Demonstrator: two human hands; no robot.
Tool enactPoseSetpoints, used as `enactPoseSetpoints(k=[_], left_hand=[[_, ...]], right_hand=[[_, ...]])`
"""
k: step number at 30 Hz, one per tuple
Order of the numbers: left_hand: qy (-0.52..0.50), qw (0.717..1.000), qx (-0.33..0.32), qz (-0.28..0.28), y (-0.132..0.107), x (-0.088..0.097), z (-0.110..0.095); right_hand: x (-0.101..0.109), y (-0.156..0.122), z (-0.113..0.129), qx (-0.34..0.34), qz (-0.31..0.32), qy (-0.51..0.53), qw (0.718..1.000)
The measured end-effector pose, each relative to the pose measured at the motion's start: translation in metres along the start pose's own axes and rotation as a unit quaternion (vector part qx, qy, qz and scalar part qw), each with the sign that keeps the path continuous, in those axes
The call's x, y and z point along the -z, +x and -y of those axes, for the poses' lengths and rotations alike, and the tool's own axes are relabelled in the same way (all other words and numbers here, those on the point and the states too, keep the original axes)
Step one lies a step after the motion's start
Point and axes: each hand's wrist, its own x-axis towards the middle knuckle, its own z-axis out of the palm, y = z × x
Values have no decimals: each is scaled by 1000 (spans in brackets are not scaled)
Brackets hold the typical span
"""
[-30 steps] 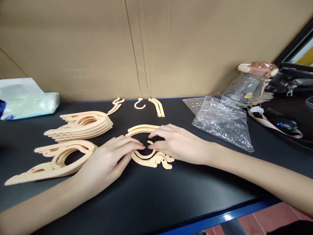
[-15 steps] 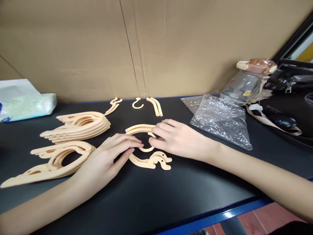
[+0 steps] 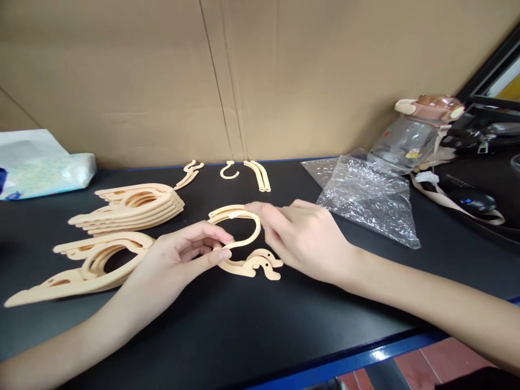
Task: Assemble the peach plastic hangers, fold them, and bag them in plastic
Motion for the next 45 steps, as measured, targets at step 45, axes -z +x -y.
enactPoseSetpoints(k=[45], left_hand=[[674,701,-210,-101,6,20,9]], right_hand=[[-14,5,-31,-393,-18,588,707]])
